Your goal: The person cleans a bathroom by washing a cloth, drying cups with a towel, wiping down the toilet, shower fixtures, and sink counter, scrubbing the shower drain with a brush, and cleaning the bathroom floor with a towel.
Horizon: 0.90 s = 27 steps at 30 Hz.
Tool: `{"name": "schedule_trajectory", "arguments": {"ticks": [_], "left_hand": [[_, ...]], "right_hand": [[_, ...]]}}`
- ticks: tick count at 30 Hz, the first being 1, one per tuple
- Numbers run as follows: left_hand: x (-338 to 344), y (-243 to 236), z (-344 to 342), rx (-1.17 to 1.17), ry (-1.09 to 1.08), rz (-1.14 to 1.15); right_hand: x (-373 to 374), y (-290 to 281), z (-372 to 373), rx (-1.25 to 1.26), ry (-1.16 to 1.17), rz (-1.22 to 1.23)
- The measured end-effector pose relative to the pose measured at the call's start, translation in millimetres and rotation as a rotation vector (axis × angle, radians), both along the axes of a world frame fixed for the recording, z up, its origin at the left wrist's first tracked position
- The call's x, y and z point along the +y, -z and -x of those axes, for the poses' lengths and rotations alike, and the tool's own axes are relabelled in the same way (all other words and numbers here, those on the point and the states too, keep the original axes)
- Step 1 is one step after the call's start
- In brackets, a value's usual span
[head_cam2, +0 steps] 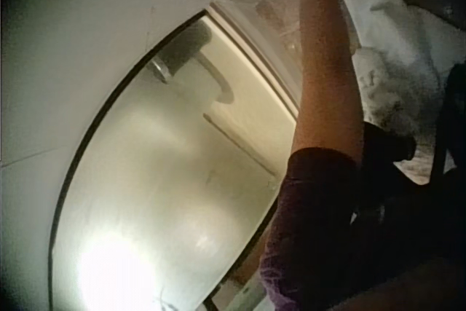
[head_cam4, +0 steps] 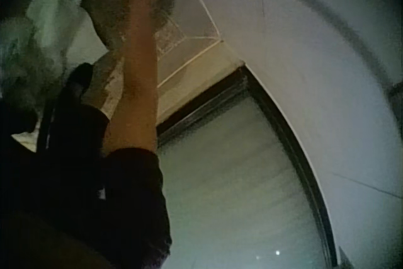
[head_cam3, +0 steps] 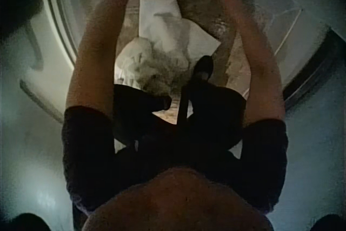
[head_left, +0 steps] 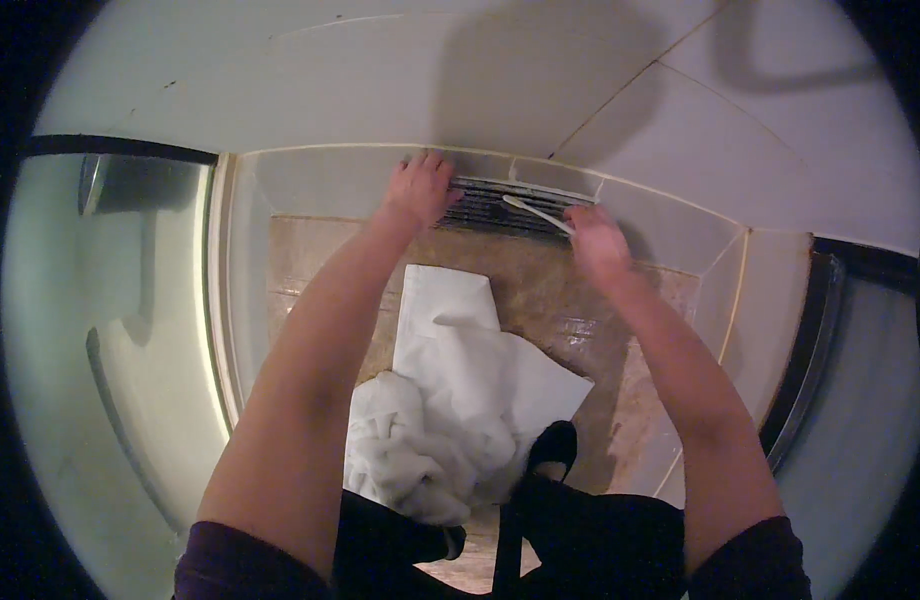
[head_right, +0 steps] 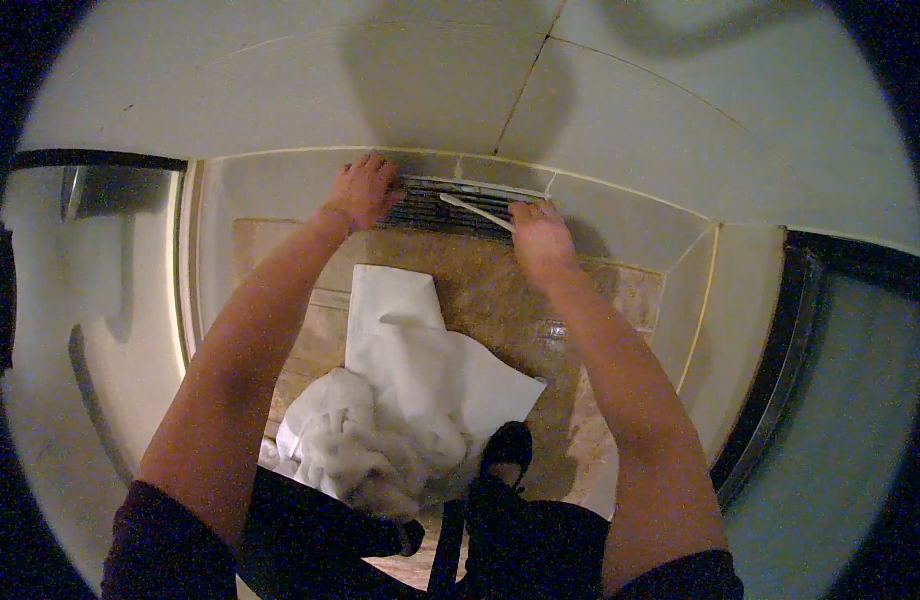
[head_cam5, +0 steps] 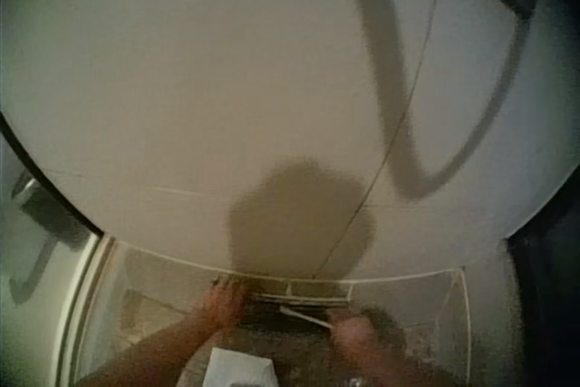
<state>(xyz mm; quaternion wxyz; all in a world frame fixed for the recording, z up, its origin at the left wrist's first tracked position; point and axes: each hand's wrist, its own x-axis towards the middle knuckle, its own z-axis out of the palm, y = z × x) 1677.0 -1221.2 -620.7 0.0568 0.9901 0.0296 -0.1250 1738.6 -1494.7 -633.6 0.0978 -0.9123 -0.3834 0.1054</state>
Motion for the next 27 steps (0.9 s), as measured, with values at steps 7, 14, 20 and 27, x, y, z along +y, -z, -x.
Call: {"name": "schedule_trajectory", "arguments": {"ticks": [7,14,20,27], "left_hand": [[10,14,15,0.004,-0.052,0.159],[28,-23,25,-0.298,-0.079,0.171],[138,-16,165,-0.056,-0.652,0.735],[157,31,274,0.053,-0.925,0.417]], "right_hand": [[14,-68,73,0.338,0.099,0.191],[-36,11,67,0.078,-0.029,0.046],[-83,-37,33,0.224,0.278,0.188],[23,-20,30,0.440,0.315,0.082]]}}
